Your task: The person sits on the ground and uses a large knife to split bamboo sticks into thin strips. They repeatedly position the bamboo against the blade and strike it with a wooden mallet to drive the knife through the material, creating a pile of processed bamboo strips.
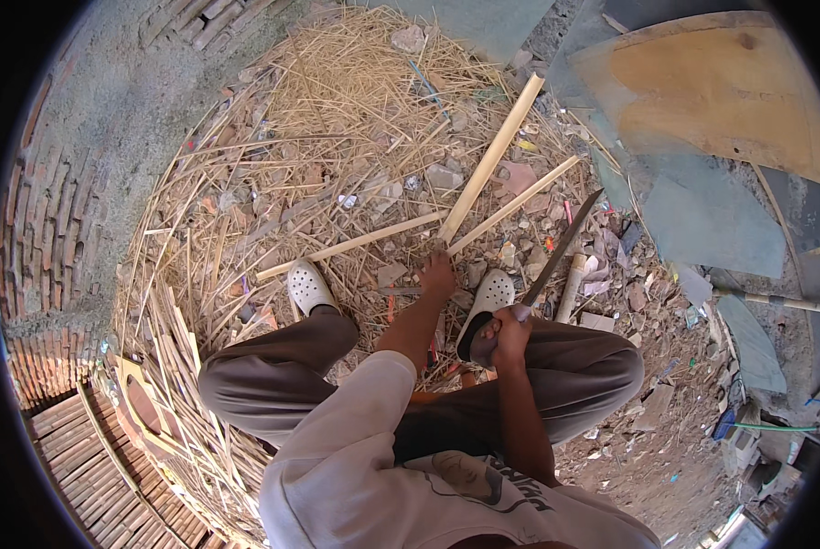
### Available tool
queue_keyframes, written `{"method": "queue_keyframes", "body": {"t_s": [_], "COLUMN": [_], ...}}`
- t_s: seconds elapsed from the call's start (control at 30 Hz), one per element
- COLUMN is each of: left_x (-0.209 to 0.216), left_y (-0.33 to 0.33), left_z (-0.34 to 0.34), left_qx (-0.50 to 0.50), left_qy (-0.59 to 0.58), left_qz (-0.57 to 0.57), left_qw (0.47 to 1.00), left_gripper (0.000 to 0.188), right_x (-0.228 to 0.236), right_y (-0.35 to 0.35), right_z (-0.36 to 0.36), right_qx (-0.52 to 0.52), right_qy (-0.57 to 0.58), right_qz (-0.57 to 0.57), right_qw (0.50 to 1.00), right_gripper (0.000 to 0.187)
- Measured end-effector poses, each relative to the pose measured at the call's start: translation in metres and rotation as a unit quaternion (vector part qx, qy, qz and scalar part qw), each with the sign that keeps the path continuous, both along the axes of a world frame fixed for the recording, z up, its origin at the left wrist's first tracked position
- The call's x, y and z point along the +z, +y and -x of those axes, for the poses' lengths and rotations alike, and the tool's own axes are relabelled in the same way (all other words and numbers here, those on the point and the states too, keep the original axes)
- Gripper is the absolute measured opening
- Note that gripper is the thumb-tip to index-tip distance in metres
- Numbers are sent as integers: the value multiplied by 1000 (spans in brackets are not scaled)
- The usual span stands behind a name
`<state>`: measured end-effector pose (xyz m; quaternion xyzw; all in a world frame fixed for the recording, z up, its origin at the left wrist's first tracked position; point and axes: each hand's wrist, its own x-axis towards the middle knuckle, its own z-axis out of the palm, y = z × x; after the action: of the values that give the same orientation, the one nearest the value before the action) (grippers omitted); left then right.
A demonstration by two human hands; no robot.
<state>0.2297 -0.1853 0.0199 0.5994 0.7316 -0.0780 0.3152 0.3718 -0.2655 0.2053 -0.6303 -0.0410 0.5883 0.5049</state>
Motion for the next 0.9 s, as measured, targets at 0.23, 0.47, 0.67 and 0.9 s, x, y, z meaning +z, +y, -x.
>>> {"method": "queue_keyframes", "body": {"t_s": [0.23,0.47,0.67,0.9], "left_x": [-29,11,24,-7], "left_y": [7,18,27,35], "left_z": [20,83,231,232], "left_qx": [25,-29,-125,-73], "left_qy": [-53,-103,20,66], "left_qz": [-31,-133,-120,-39], "left_qw": [998,985,985,994], "left_gripper": [43,23,28,27], "right_x": [-11,-12,-22,-15], "right_y": [17,15,6,13], "right_z": [9,26,28,33], "right_qx": [36,91,116,110], "right_qy": [-5,-1,-13,-9], "right_qz": [40,6,28,32], "right_qw": [999,996,993,993], "right_gripper": [16,17,14,12]}}
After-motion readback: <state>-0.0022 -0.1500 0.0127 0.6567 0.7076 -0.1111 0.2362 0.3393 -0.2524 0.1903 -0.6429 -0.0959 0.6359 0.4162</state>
